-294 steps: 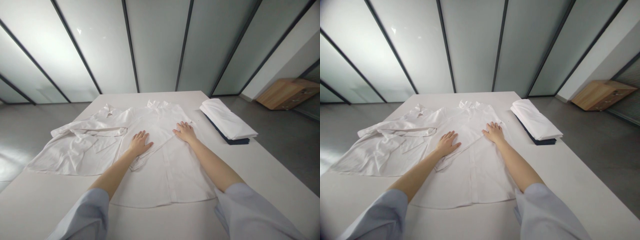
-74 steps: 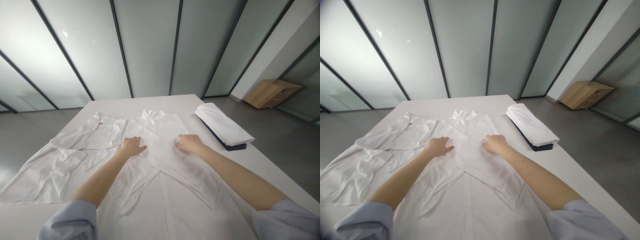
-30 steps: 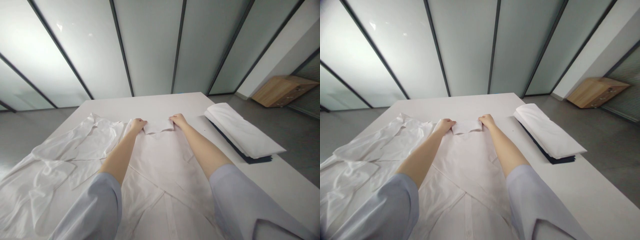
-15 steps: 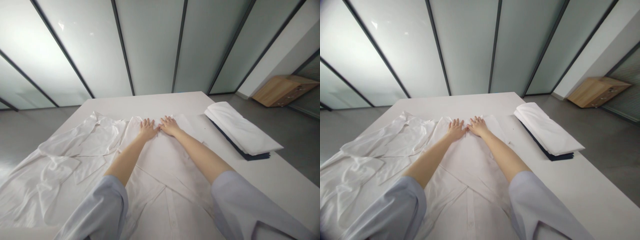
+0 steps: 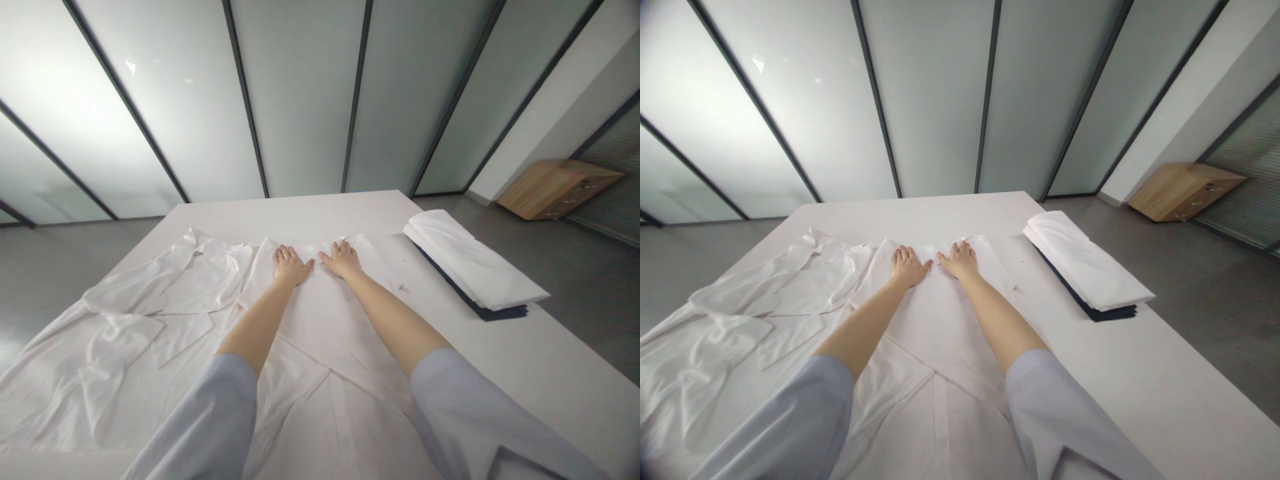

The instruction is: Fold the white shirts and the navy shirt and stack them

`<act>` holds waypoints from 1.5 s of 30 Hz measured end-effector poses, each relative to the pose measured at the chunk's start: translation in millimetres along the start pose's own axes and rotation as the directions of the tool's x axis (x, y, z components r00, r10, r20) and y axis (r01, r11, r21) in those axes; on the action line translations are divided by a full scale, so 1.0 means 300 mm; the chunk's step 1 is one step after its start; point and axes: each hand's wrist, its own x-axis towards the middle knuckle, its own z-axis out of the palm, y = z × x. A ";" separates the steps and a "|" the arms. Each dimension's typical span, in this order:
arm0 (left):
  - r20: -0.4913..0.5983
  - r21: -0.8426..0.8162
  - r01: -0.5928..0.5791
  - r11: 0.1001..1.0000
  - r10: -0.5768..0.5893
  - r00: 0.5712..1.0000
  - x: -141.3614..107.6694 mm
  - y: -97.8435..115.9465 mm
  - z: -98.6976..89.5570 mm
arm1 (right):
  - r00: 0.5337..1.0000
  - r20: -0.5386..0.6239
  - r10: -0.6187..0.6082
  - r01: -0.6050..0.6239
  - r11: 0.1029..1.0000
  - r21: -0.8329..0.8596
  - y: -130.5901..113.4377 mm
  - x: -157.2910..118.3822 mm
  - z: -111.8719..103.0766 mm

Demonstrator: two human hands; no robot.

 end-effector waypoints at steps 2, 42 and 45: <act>-0.014 -0.017 -0.001 1.000 0.001 1.000 -0.020 -0.021 -0.019 | 0.999 0.016 -0.037 0.037 0.998 0.051 0.035 0.003 -0.012; -0.051 -0.014 -0.115 0.993 0.114 0.992 -0.110 -0.175 -0.053 | 0.993 -0.008 -0.122 0.120 0.983 -0.140 0.189 -0.200 -0.056; -0.131 -0.016 -0.051 0.999 0.048 0.990 -0.118 -0.170 -0.058 | 0.986 -0.106 -0.133 0.116 0.982 -0.146 0.184 -0.199 -0.060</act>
